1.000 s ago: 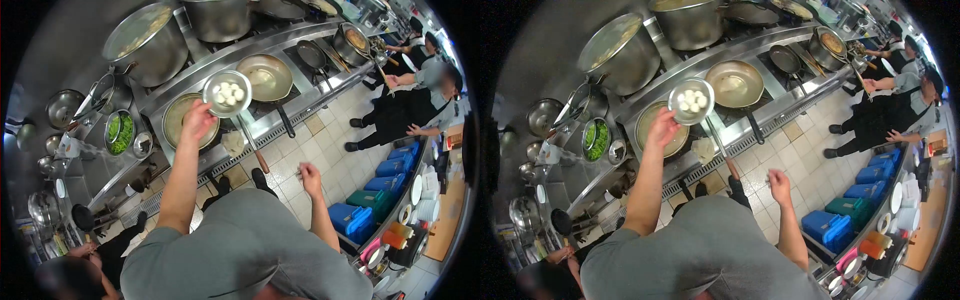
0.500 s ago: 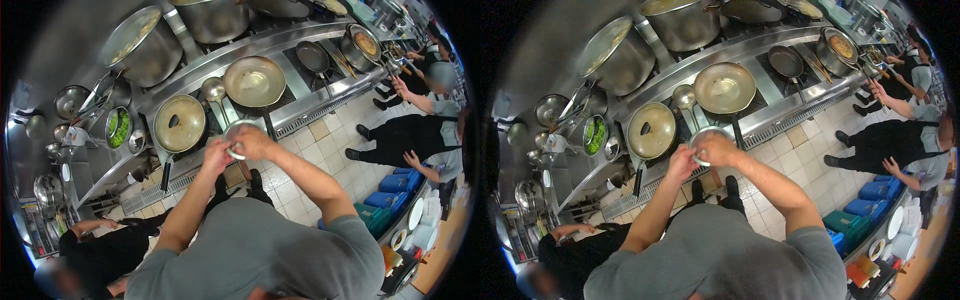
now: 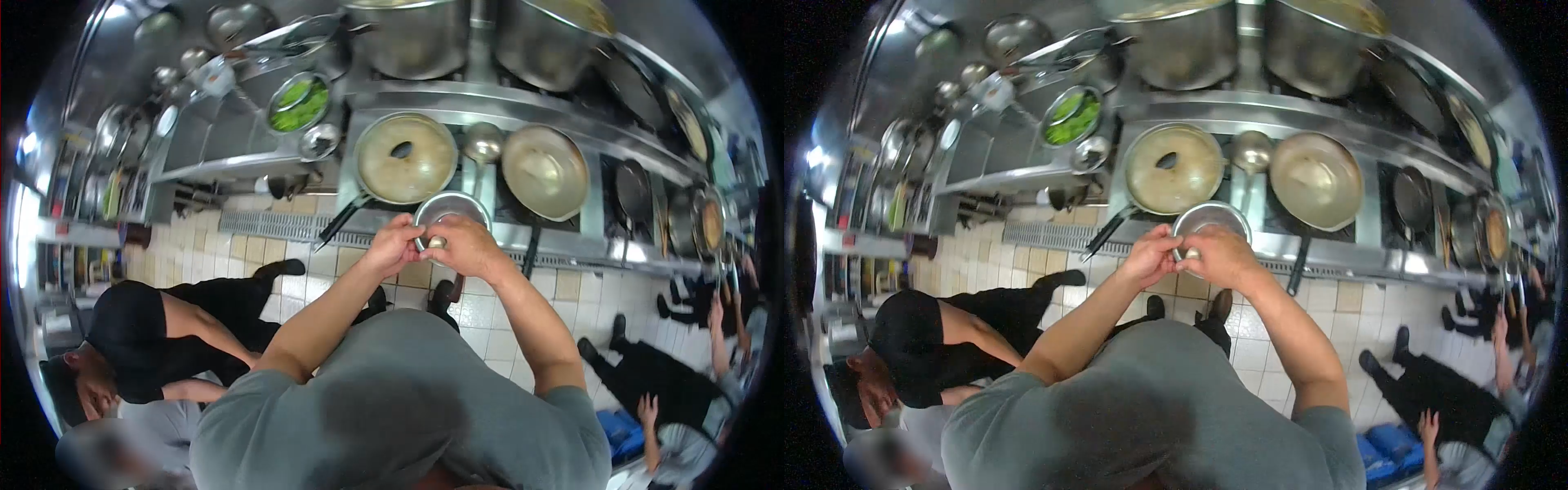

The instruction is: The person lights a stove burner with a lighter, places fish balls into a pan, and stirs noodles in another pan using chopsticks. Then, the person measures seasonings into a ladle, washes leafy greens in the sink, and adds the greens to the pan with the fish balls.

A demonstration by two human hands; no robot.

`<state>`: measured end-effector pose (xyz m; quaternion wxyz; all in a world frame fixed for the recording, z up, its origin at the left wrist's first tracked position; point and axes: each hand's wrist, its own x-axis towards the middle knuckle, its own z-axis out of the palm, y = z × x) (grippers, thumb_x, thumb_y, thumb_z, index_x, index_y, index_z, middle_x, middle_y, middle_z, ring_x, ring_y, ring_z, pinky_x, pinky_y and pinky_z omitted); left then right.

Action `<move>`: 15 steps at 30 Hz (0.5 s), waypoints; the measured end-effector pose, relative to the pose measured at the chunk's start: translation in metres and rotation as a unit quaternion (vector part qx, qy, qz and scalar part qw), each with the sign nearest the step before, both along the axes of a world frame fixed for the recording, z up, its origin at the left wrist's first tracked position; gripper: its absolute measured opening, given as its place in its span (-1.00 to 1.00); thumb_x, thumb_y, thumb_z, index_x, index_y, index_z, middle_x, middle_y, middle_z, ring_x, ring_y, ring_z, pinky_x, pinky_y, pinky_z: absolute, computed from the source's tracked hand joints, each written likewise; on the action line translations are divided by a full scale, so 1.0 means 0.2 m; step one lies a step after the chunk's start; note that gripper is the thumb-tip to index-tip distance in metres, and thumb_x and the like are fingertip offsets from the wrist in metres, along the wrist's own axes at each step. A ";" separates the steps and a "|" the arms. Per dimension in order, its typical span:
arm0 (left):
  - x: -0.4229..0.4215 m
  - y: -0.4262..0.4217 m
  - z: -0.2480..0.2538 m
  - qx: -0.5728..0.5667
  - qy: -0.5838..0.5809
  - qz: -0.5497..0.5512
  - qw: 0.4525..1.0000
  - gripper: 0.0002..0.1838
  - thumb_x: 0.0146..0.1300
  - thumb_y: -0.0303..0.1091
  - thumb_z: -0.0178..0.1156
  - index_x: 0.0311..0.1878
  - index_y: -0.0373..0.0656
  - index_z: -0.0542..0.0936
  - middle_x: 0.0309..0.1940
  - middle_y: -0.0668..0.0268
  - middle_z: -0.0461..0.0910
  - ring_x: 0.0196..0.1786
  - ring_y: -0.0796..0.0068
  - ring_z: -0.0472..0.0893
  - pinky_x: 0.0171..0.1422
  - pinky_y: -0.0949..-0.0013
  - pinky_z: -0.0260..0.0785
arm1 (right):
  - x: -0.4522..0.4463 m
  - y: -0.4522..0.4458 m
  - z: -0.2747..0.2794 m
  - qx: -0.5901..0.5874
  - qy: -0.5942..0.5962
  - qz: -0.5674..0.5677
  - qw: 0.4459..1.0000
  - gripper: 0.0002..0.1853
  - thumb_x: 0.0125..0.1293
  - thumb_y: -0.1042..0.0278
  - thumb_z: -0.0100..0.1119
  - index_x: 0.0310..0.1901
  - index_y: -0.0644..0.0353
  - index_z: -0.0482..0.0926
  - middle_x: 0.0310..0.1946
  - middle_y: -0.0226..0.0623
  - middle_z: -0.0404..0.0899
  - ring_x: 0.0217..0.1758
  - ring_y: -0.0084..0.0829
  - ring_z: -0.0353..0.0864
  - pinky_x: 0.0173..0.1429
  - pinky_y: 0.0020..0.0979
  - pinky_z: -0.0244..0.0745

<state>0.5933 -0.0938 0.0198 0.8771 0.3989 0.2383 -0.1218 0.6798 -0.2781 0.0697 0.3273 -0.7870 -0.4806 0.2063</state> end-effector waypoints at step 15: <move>-0.76 1.69 0.01 0.065 -0.077 0.189 0.977 -0.88 0.35 -0.46 0.04 -0.09 -0.13 0.50 -0.33 0.30 0.62 -0.39 0.47 0.62 -0.38 0.33 0.54 | -0.44 1.93 0.03 0.117 -0.186 0.002 0.975 -0.58 0.28 0.01 0.21 0.07 0.07 0.61 0.18 -0.13 0.51 0.26 -0.08 0.42 0.27 -0.03 0.28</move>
